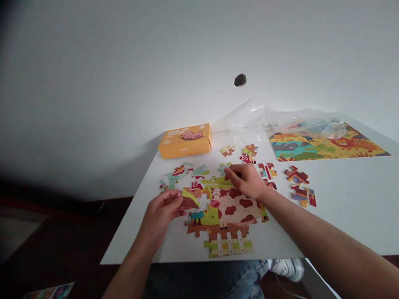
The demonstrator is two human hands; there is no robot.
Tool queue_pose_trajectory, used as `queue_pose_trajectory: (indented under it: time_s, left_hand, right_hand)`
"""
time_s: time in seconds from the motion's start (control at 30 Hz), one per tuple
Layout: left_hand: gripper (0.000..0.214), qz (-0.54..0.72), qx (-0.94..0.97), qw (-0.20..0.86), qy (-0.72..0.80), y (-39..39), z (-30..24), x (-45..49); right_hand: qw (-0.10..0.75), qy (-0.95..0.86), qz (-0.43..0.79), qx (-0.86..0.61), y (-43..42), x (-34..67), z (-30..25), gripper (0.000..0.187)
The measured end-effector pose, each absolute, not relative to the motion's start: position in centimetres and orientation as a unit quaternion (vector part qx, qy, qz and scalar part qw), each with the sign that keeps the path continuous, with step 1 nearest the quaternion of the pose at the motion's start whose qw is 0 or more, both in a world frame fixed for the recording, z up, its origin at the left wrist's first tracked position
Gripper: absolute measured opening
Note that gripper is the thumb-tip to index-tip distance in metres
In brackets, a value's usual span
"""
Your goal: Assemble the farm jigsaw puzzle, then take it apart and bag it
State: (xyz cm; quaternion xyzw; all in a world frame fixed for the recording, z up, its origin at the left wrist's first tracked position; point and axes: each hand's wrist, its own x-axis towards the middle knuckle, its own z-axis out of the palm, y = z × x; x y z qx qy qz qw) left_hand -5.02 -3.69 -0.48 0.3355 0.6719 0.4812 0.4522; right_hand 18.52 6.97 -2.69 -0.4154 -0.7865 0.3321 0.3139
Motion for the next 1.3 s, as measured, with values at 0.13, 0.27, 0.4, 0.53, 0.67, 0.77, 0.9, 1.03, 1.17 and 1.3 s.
queue_pose_trajectory:
  time_s: [0.13,0.27,0.4,0.53,0.67,0.77,0.9,1.03,1.17,1.3]
  left_hand:
    - [0.038,0.491,0.390,0.441,0.642,-3.6,-0.9,-5.3]
    - [0.034,0.493,0.459,0.368,0.641,-3.6,-1.0,-5.4]
    - [0.013,0.470,0.537,0.323,0.621,-3.5,-0.5,-4.9]
    - [0.011,0.442,0.586,0.309,0.605,-3.2,-0.2,-3.7]
    - [0.015,0.442,0.581,0.350,0.586,-3.0,-0.6,-2.5]
    - [0.023,0.447,0.565,0.367,0.589,-2.9,-0.6,-2.2]
    - [0.022,0.410,0.585,0.333,0.616,-2.9,-0.6,-3.5]
    - [0.025,0.377,0.591,0.223,0.678,-2.7,-1.1,-5.8]
    - [0.028,0.307,0.635,0.203,0.679,-2.7,-1.6,-6.5]
    - [0.027,0.300,0.643,0.213,0.671,-2.5,-1.8,-5.6]
  right_hand:
    - [0.311,-0.785,0.340,-0.415,7.0,18.7,-2.8,0.046]
    - [0.313,-0.785,0.344,-0.409,7.1,18.7,-2.8,0.045]
    - [0.304,-0.779,0.398,-0.377,6.3,18.2,-2.3,0.044]
    - [0.236,-0.748,0.545,-0.296,4.6,17.1,-1.8,0.035]
    - [0.197,-0.705,0.629,-0.260,3.5,16.2,-1.9,0.034]
    - [0.207,-0.664,0.657,-0.290,3.6,16.2,-2.2,0.035]
    - [0.230,-0.652,0.651,-0.314,4.3,16.7,-2.0,0.035]
    - [0.314,-0.653,0.585,-0.364,5.4,17.3,-1.4,0.036]
    - [0.347,-0.650,0.551,-0.391,6.2,17.5,-1.7,0.036]
    - [0.313,-0.647,0.571,-0.397,6.1,17.3,-2.5,0.037]
